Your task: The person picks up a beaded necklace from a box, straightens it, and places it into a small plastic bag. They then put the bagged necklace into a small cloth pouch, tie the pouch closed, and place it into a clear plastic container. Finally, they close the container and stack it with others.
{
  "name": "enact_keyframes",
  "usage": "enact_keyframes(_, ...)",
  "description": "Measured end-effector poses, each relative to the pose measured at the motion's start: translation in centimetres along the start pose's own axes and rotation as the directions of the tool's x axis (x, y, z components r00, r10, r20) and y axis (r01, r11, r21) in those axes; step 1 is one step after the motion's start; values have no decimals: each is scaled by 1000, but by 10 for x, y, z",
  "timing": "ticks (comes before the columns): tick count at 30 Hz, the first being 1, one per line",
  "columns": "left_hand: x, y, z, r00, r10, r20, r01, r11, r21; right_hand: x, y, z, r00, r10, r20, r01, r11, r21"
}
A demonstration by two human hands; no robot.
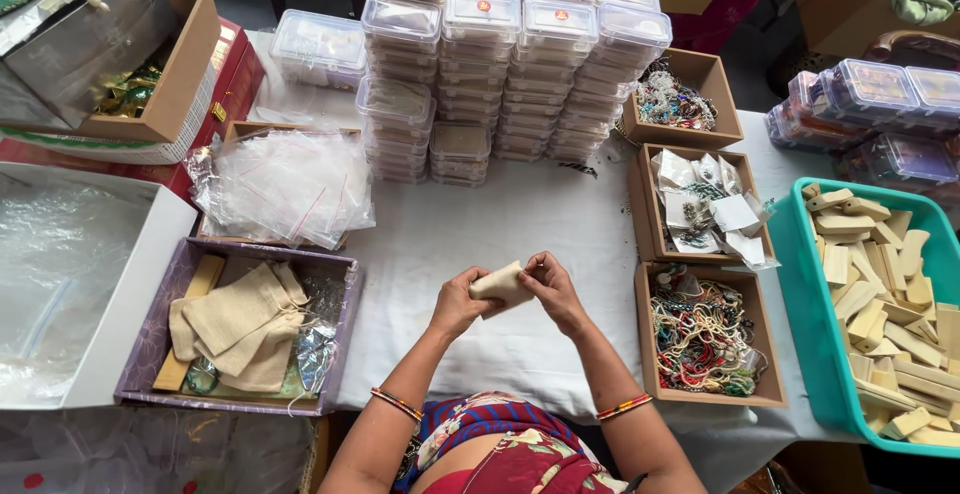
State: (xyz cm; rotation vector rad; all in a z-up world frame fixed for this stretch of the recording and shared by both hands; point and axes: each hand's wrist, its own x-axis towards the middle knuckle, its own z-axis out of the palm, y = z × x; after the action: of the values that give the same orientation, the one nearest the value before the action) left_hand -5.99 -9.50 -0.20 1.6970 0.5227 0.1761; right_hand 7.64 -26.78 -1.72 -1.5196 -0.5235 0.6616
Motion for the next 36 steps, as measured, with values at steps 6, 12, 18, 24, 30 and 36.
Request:
enact_keyframes(6, -4, -21, 35, 997, -9, 83, 42, 913, -406, -25, -33, -13, 996, -93, -6, 93, 988, 125)
enact_keyframes(12, -20, -8, 62, 1000, 9, 8, -4, 877, -480, -45, -45, -22, 942, -335, -10, 309, 879, -364)
enact_keyframes(18, -28, -9, 79, 1000, 13, -24, -24, 863, -504, -41, -43, -39, 992, -111, -55, 120, 971, 207)
enact_keyframes(24, -36, -17, 91, 1000, 19, -9, -20, 783, -622, -28, -63, -48, 973, 221, 72, -232, 910, 343)
enact_keyframes(30, -44, -14, 88, 999, -36, 4, 29, 703, -711, -21, -54, -52, 863, 437, 253, -503, 783, 365)
enact_keyframes(36, -45, -16, 86, 998, -37, -54, -7, 761, -649, -13, -62, -36, 999, 21, 47, -34, 958, 284)
